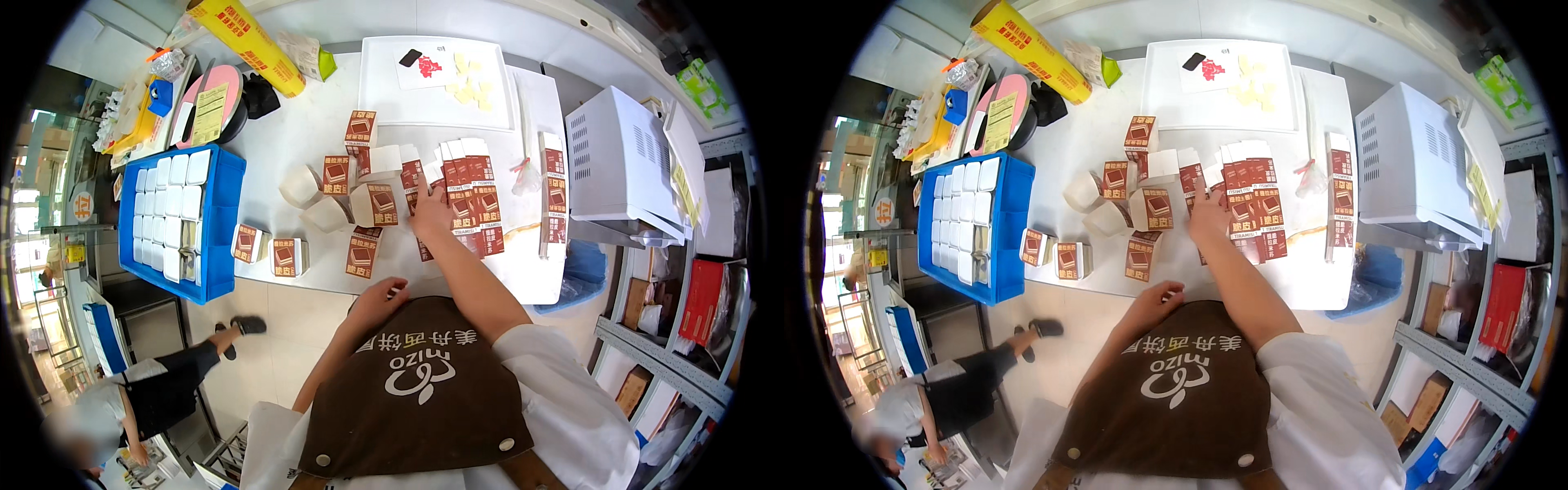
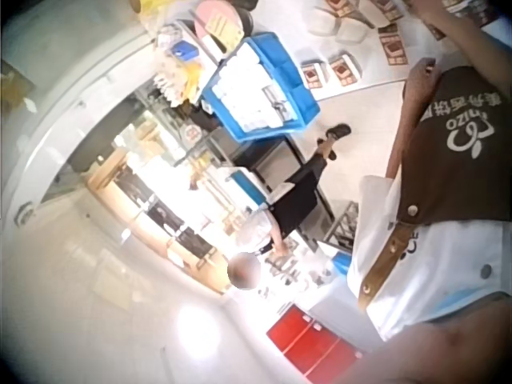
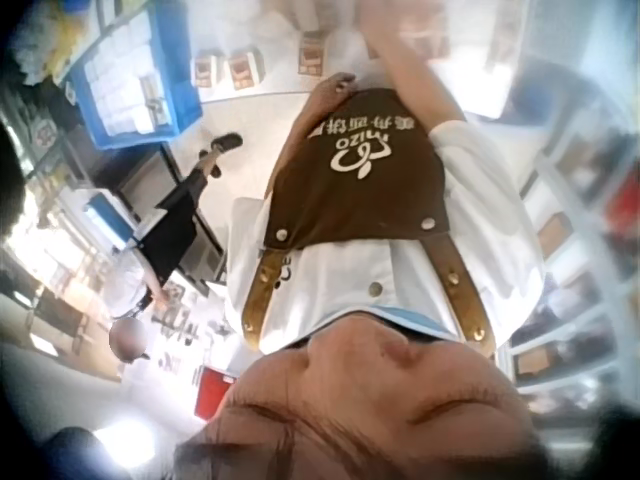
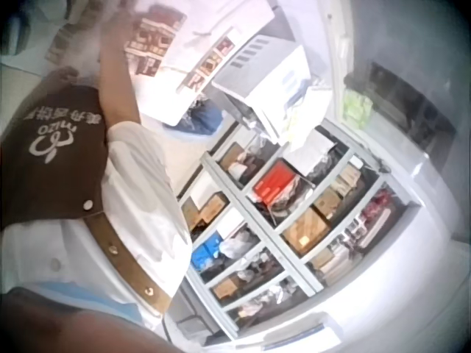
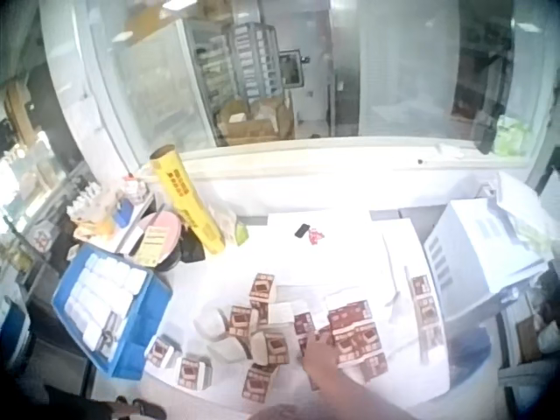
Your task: The person assembles small, flat-packed cardboard boxes by folding the flaps and tucking them into slots to form a cube shape. They handle the boxes one at a time, picking them from a pile on the counter and placing the finished units into a blue tray to the left.
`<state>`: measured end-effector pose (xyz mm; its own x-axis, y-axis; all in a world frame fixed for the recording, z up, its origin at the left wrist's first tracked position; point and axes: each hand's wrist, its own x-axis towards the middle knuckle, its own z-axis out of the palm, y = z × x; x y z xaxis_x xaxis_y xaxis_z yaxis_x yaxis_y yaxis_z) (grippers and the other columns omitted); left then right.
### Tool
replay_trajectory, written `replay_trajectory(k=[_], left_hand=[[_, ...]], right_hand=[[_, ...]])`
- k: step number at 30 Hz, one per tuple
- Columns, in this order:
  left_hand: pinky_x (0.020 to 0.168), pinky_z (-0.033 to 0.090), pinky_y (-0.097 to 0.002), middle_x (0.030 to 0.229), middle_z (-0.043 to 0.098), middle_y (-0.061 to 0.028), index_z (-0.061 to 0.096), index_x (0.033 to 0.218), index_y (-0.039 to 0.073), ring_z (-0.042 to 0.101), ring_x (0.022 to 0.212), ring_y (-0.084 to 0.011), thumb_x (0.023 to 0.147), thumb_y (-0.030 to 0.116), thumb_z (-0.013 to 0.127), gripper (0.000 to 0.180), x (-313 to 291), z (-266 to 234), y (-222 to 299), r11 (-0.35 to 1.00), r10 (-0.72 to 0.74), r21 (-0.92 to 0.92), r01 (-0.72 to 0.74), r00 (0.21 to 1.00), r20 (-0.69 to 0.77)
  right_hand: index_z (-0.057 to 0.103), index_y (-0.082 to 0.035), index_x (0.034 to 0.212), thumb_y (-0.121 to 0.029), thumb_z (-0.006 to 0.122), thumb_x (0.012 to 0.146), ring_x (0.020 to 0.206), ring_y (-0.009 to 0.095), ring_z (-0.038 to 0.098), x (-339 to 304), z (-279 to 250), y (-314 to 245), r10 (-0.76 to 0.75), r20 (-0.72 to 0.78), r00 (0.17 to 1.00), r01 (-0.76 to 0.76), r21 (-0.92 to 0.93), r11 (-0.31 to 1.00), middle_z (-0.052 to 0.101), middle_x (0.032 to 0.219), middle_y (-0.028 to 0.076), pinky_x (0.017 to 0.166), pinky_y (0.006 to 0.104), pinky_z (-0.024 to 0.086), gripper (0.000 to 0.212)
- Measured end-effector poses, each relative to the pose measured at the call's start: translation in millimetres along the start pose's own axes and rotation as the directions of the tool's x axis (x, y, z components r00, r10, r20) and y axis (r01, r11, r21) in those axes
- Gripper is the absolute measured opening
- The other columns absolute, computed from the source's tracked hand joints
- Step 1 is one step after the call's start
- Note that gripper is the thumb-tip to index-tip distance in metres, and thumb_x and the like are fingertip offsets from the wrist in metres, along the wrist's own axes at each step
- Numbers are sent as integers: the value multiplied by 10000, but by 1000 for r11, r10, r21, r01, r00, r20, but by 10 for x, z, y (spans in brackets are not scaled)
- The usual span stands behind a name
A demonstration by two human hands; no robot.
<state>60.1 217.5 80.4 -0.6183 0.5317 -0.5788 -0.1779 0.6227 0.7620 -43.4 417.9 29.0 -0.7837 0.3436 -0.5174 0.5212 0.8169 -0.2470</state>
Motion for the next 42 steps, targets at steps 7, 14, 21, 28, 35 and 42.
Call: replay_trajectory(k=[7, 14, 21, 28, 35, 42], left_hand=[[953, 439, -328, 1353, 551, -140, 456, 1413, 9, 545, 1172, -220, 934, 459, 586, 670, 325, -243, -941, 873, -139, -433, 223, 966, 217], [976, 424, -362, 1512, 379, -133, 265, 1533, 56, 455, 1290, -225, 924, 383, 606, 771, 634, -626, -789, 802, 31, -591, -93, 993, -115], [956, 426, -349, 1326, 582, -58, 494, 1398, 83, 576, 1130, -169, 949, 401, 570, 556, 628, -876, -786, 814, 64, -581, 11, 992, 108], [897, 469, -338, 1148, 662, -138, 570, 1281, -30, 610, 1026, -227, 923, 319, 610, 501, 560, -335, -930, 906, -18, -422, 40, 998, 54], [875, 501, -363, 1109, 657, -186, 530, 1289, -64, 637, 947, -263, 871, 280, 647, 553, 1045, 382, -835, 966, 104, -189, -176, 935, -339], [754, 528, -285, 1008, 674, -117, 570, 1225, -63, 650, 840, -161, 883, 161, 596, 410, 1245, 659, -577, 773, -115, -618, -142, 927, -356]], right_hand=[[175, -211, 1538, -257, 625, 916, 1252, 437, 470, -59, 196, -129, 142, -125, 982, -133, 73, 988, 411, 1355, 236, 968, 538, 449, 769], [110, -215, 1543, -170, 751, 806, 1213, 438, 507, -92, 293, -289, 303, -182, 936, -289, 96, 952, 392, 1377, 231, 985, 508, 478, 978], [205, -197, 1487, -335, 690, 876, 1231, 468, 497, -148, 261, -372, 392, -63, 918, -378, 170, 910, 361, 1413, 257, 954, 547, 479, 793], [319, -76, 1385, -145, 735, 741, 1072, 467, 600, -229, 514, -71, 267, -99, 959, -203, 420, 885, 558, 1172, 253, 844, 501, 512, 769], [351, 6, 1333, -104, 677, 815, 923, 310, 608, -330, 481, 73, 242, 36, 970, -66, 991, 119, 532, 1153, 221, 709, 423, 530, 622], [457, 10, 1331, -161, 638, 871, 813, 194, 634, -264, 571, 591, -196, 235, 952, -115, 868, 484, 639, 840, 80, 707, 348, 519, 523]])
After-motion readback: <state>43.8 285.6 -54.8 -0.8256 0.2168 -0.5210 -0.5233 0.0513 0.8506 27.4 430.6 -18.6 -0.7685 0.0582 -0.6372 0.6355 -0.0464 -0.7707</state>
